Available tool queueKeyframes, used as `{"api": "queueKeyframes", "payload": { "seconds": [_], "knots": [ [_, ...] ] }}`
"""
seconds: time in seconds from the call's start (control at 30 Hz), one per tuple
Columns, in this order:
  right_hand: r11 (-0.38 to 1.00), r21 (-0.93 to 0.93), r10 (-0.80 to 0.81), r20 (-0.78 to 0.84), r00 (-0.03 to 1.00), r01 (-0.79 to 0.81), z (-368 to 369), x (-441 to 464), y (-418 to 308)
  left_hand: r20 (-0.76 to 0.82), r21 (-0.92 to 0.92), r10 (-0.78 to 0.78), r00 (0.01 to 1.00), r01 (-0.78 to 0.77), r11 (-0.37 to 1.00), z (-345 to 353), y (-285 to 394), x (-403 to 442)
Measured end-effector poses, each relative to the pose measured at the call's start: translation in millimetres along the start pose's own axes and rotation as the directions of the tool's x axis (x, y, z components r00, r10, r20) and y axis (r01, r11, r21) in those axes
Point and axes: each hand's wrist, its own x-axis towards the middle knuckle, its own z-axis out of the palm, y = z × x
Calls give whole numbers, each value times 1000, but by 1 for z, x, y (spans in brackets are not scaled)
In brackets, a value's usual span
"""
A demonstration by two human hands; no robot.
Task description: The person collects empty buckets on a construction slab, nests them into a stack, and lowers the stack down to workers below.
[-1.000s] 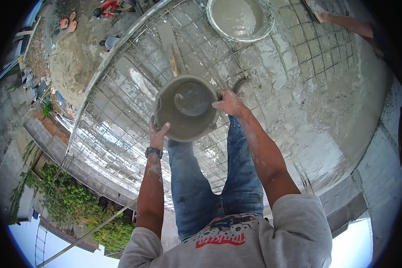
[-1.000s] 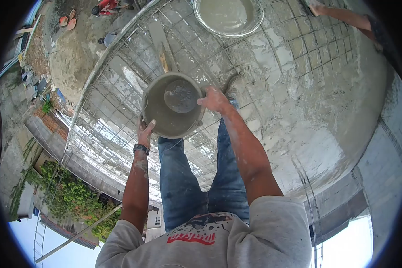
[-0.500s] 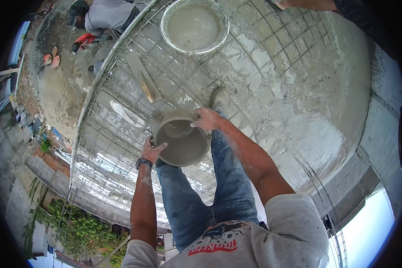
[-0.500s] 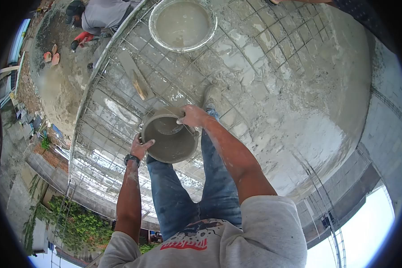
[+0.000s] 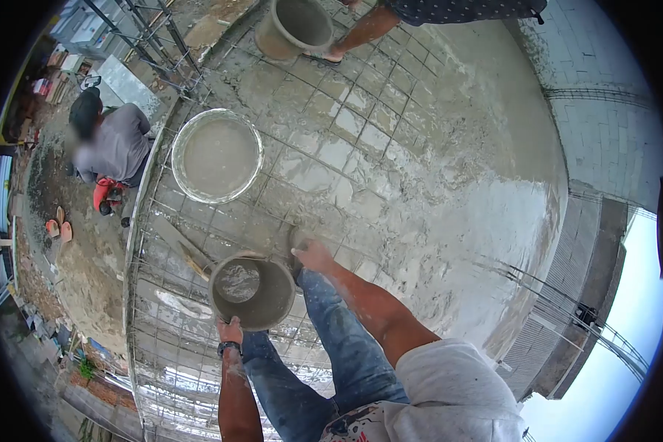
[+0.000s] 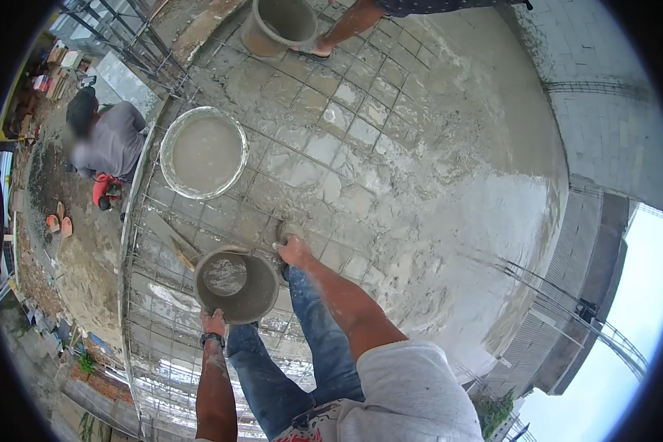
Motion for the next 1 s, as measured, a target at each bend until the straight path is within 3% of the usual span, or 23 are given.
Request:
{"api": "queueKeyframes", "payload": {
  "seconds": [0.07,0.13,0.23,0.3,0.33,0.37,0.4,0.43,0.47,0.5,0.53,0.6,0.63,0.7,0.77,0.83,0.9,0.97,1.0],
  "knots": [
    [999,7,-36,-92,995,36,6,-3,23,-31,87,25,999,-22,996,-7,-9,7],
    [1000,4,-22,-117,993,23,4,-12,37,-185,-125,-133,974,111,986,-2,13,3],
    [999,3,41,-57,998,-41,-14,-27,38,-134,-298,-196,971,149,943,-5,51,-10],
    [997,2,73,49,996,-74,-20,-34,40,-142,-217,-214,967,180,959,-7,58,-12],
    [998,15,53,20,998,-54,-21,-37,39,-153,-178,-228,961,201,963,-13,57,-15],
    [999,30,35,-6,999,-35,-23,-38,38,-138,-154,-135,981,114,981,-19,34,-8],
    [999,44,18,-34,999,-17,-25,-36,37,-136,53,0,991,8,999,-23,20,-4],
    [996,90,15,-91,996,-6,-21,-26,45,-101,259,127,987,-97,961,-28,9,-2],
    [991,136,17,-148,989,3,-20,-17,47,-91,323,133,987,-97,941,-31,8,-6],
    [915,388,167,-110,980,-113,-22,-6,50,-81,385,139,987,-97,918,-34,6,-10],
    [764,604,309,-31,951,-228,-29,3,45,-121,315,32,992,8,949,-25,18,-14],
    [544,825,477,-158,865,-149,-38,29,45,-95,441,-26,995,66,895,-25,25,-17],
    [728,685,404,-387,829,-35,-37,50,66,-21,618,7,1000,8,786,-26,22,-18],
    [913,401,312,-578,754,-70,-37,67,79,158,867,19,987,-148,476,-25,16,-16],
    [925,196,377,-578,724,-325,-60,47,58,107,864,-57,993,-65,500,-13,17,-12],
    [914,-20,334,-525,783,-404,-77,36,57,99,809,-56,993,-48,586,-6,-2,-8],
    [851,-324,226,-485,845,-413,-86,31,71,50,805,-135,990,40,592,6,-1,-8],
    [668,-665,36,-418,908,-333,-100,35,95,29,768,-167,986,85,635,20,6,-5],
    [626,-716,-19,-410,912,-309,-105,42,111,45,755,-133,990,53,653,25,9,-4]
  ]
}}
